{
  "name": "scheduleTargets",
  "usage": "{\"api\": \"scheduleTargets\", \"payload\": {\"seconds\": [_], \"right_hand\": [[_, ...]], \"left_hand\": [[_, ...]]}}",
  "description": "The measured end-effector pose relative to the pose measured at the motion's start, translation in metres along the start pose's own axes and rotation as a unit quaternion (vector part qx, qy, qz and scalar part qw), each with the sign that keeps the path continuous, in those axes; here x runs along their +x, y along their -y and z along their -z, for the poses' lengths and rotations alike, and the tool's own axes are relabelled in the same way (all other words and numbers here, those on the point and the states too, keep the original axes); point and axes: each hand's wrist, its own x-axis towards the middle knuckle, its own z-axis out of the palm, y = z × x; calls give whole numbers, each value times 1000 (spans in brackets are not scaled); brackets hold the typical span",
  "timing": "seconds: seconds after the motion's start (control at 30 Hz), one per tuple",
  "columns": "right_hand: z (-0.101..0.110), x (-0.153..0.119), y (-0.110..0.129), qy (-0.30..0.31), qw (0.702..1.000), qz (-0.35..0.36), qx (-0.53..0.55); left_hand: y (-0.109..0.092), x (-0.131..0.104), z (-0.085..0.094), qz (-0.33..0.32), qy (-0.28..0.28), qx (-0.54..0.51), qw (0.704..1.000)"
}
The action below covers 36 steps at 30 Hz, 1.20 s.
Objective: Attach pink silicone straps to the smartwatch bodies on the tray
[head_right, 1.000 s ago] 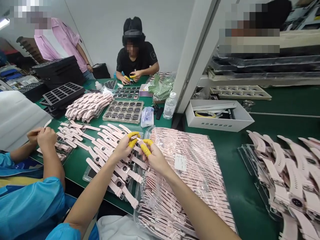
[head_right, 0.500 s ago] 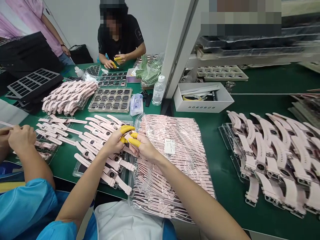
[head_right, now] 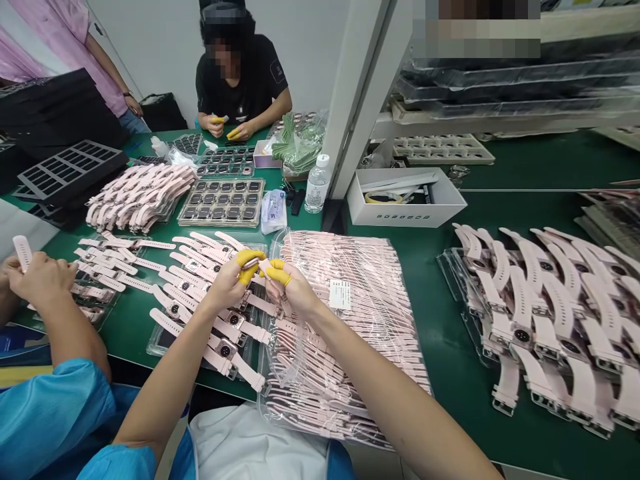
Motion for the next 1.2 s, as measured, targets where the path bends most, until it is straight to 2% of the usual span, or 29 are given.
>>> {"api": "scheduleTargets", "payload": {"seconds": [0.13,0.57,0.8,1.03,1.2], "right_hand": [[0,-1,-3,32,999,-22,-15],[-6,1,-6,-4,998,-25,53],[-6,1,-6,-32,997,-24,60],[-3,1,-9,-46,997,-49,33],[-2,1,-10,-47,998,-47,-8]], "left_hand": [[4,-2,-2,-33,30,11,999],[6,-2,-4,-44,11,25,999],[-1,-2,1,-29,39,-6,999],[-6,-1,0,-1,61,73,995],[-6,-2,2,21,74,46,996]]}}
